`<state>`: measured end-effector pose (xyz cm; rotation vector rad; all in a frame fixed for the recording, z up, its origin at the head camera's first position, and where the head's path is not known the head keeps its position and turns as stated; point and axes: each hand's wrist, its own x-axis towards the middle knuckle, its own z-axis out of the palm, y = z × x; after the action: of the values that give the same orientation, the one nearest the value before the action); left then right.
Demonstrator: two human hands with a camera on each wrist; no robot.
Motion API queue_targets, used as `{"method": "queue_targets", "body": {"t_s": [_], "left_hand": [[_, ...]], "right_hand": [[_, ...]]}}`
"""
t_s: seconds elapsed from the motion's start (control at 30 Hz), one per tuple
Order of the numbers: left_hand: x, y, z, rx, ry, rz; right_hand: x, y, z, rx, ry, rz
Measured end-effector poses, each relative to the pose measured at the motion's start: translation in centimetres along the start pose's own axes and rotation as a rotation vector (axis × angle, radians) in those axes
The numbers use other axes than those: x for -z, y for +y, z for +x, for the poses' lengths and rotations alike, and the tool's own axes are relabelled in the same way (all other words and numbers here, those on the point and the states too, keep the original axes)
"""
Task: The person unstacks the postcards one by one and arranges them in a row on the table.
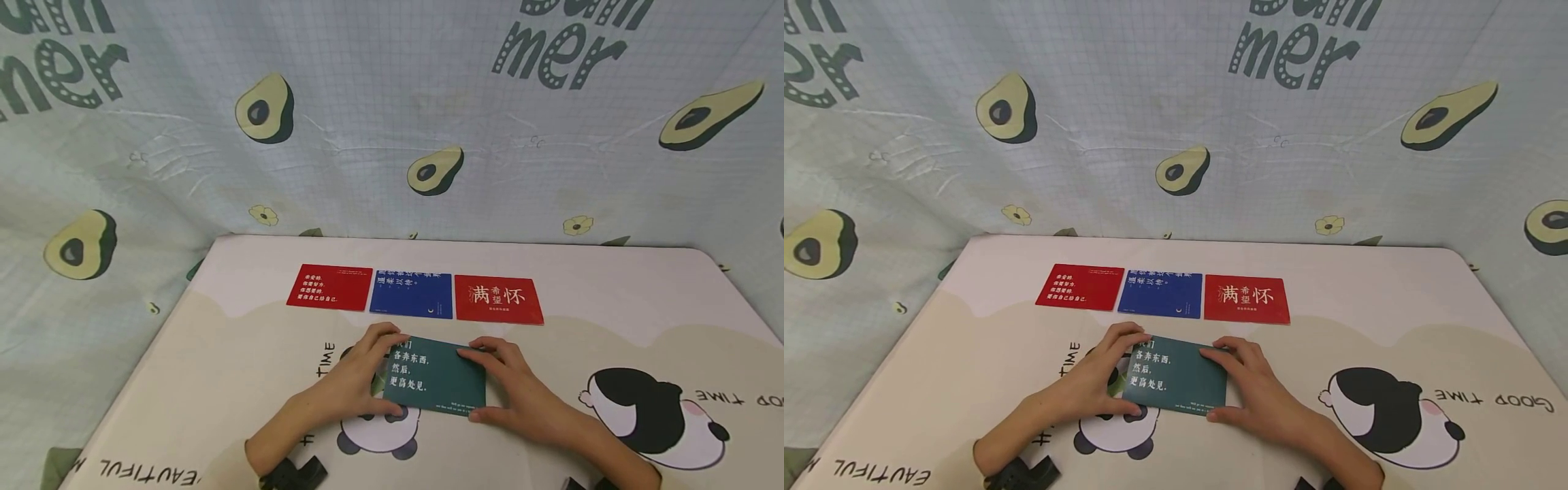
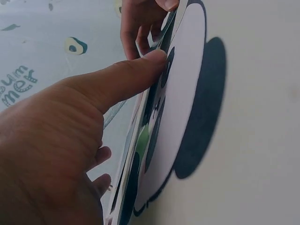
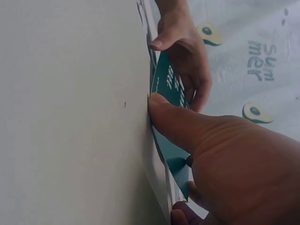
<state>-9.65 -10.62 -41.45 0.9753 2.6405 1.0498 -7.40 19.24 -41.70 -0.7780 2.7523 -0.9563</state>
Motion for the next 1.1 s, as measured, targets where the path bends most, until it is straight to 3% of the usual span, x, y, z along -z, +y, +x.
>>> {"method": "queue_targets", "body": {"t_s": [0.2, 0.47, 0.67, 0.9, 1.1], "left_hand": [[0.0, 0.0, 0.0, -0.013, 0.029, 0.045], [0.0, 0.0, 0.2, -0.066, 0.089, 0.023], [0.0, 0.7, 0.4, -0.032, 0.091, 0.021], [0.4, 2.1, 1.1, -0.001, 0.09, 0.155], [0.6, 3.0, 2.1, -0.021, 0.094, 0.222]], "right_hand": [[0.0, 0.2, 0.1, 0.007, -0.014, -0.02], [0.0, 0.3, 0.2, 0.049, -0.013, -0.05], [0.9, 0.2, 0.1, 0.036, -0.016, -0.085], [3.0, 0.4, 0.2, 0.062, 0.02, -0.12], [4.5, 0.9, 0.2, 0.129, 0.057, -0.121]]}}
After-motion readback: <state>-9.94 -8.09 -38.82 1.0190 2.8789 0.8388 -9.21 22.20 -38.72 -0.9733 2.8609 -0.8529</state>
